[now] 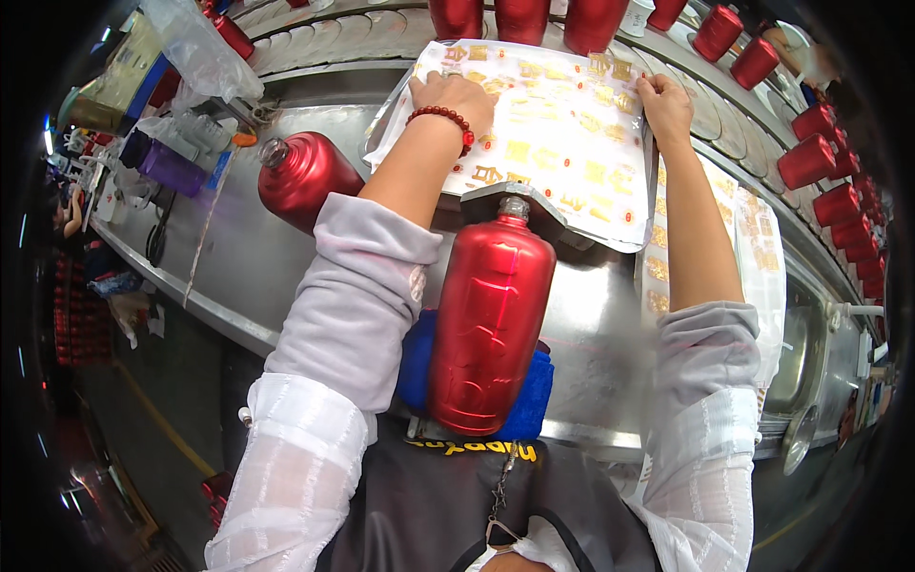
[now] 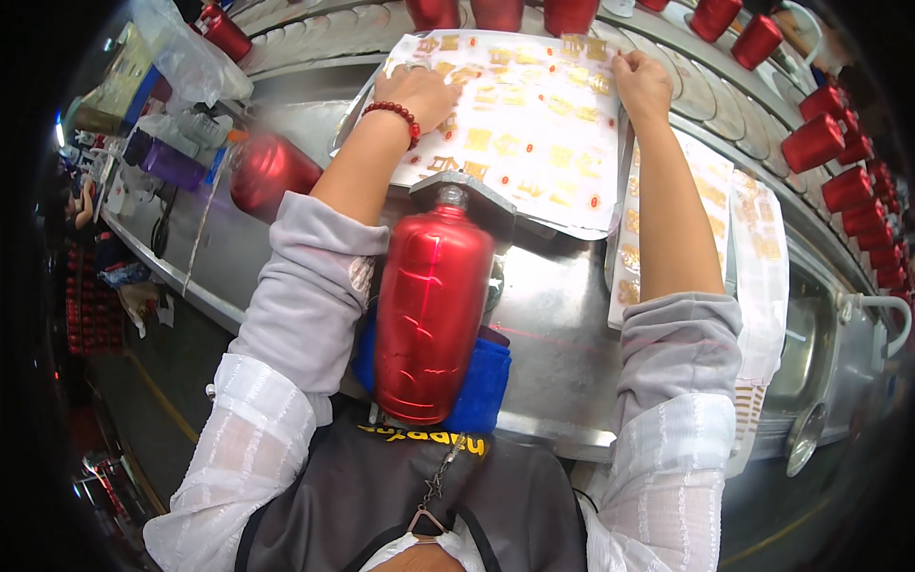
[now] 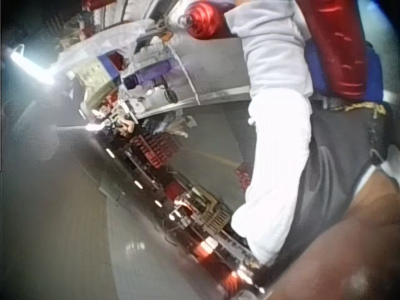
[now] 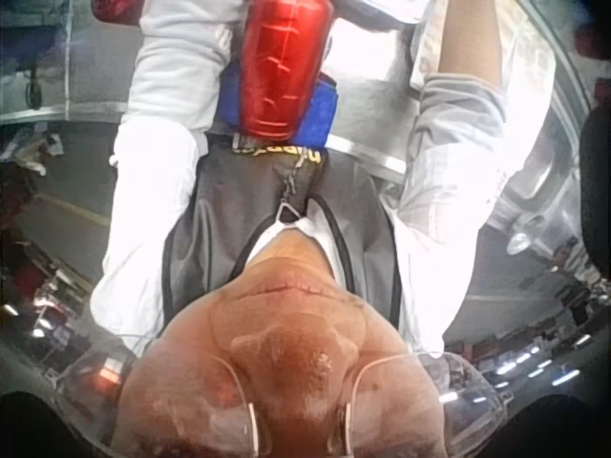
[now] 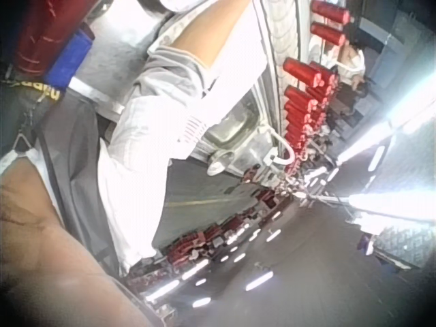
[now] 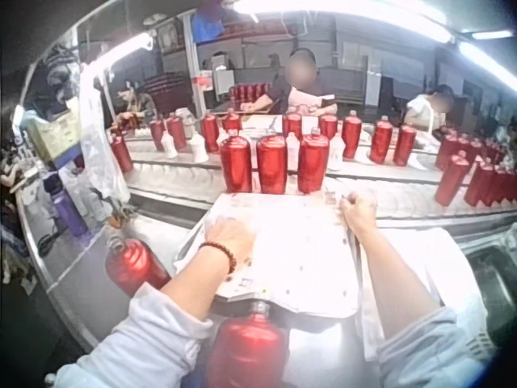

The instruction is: The person applies gold stickers to red bottles, peels off backing paper, and smooths the labels with a green pad. They handle multiple bottles one at a time, rotating each bottle to align and press the stickers, then place finished bottles aside.

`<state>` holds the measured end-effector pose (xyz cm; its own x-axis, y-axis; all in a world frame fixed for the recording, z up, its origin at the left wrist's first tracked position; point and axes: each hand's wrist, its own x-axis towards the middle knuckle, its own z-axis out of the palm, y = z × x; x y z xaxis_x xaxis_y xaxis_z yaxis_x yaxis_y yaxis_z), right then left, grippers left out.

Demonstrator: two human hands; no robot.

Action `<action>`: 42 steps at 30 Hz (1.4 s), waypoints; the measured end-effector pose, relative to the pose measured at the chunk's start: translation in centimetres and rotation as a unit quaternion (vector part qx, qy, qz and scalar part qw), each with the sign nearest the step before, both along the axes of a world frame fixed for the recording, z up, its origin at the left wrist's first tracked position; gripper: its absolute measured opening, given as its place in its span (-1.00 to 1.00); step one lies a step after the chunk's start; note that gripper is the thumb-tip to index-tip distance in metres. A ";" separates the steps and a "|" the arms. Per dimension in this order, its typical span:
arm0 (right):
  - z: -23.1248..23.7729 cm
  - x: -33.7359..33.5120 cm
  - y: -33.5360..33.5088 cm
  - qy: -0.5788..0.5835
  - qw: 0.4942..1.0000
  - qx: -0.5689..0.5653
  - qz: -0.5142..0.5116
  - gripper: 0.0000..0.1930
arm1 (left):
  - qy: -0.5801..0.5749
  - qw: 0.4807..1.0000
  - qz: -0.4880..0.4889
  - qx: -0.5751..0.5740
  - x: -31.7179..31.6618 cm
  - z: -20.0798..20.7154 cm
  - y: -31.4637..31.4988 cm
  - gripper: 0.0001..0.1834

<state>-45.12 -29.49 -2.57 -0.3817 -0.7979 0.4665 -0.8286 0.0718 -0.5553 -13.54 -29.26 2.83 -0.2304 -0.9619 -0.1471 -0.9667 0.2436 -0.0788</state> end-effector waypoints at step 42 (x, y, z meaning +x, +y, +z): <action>3.9 11.0 5.1 0.268 0.905 0.191 0.268 -0.67 | 0.042 0.995 -0.088 0.002 1.1 -0.2 0.9 -0.46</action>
